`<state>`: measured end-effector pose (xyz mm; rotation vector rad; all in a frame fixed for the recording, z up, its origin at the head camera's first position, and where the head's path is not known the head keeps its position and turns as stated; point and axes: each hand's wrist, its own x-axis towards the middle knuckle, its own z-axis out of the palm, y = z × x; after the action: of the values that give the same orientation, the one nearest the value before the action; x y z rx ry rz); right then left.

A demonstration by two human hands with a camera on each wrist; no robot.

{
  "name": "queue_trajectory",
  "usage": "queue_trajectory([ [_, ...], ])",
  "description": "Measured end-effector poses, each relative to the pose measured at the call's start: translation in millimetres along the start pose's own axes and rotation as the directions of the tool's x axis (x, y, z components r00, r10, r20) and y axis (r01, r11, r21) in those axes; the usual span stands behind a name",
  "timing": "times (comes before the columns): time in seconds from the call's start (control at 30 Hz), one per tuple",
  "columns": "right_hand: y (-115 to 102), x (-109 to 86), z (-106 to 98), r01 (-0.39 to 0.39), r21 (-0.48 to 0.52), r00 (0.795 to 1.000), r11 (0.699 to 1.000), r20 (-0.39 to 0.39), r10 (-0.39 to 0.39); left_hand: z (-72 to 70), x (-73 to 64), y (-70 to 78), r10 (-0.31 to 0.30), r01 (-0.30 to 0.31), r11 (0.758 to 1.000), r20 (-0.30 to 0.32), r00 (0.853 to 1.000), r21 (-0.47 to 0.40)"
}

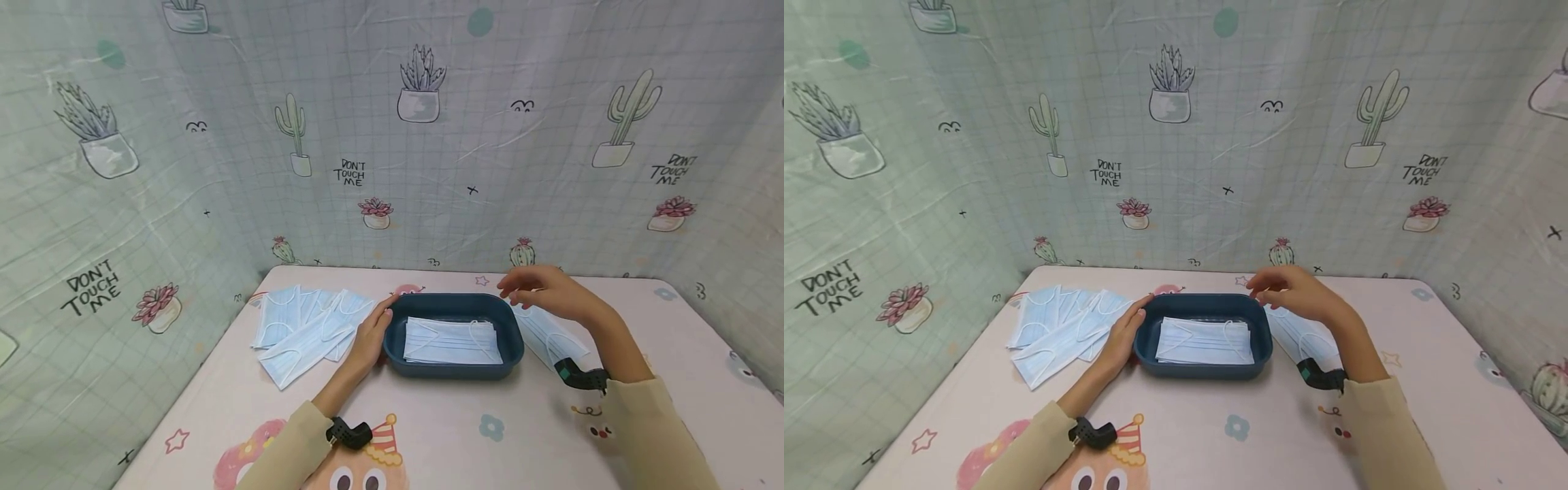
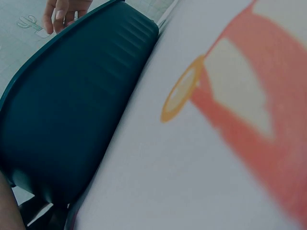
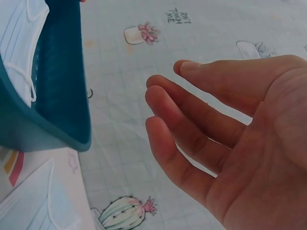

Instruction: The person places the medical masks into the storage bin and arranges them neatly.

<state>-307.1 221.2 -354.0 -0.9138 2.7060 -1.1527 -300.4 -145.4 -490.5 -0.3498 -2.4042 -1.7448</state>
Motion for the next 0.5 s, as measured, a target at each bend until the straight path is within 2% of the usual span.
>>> queue_trajectory([
  [0.33, 15.9, -6.7, -5.4, -0.043, 0.050, 0.998, 0.998, -0.041, 0.045, 0.3, 0.2, -0.5, 0.009, -0.009, 1.000, -0.020, 1.000, -0.008],
  [0.5, 24.8, -9.1, -4.9, -0.061, 0.071, 0.996, 0.996, -0.054, 0.065, 0.0, -1.5, 0.5, 0.024, -0.024, 0.999, -0.017, 1.000, 0.022],
])
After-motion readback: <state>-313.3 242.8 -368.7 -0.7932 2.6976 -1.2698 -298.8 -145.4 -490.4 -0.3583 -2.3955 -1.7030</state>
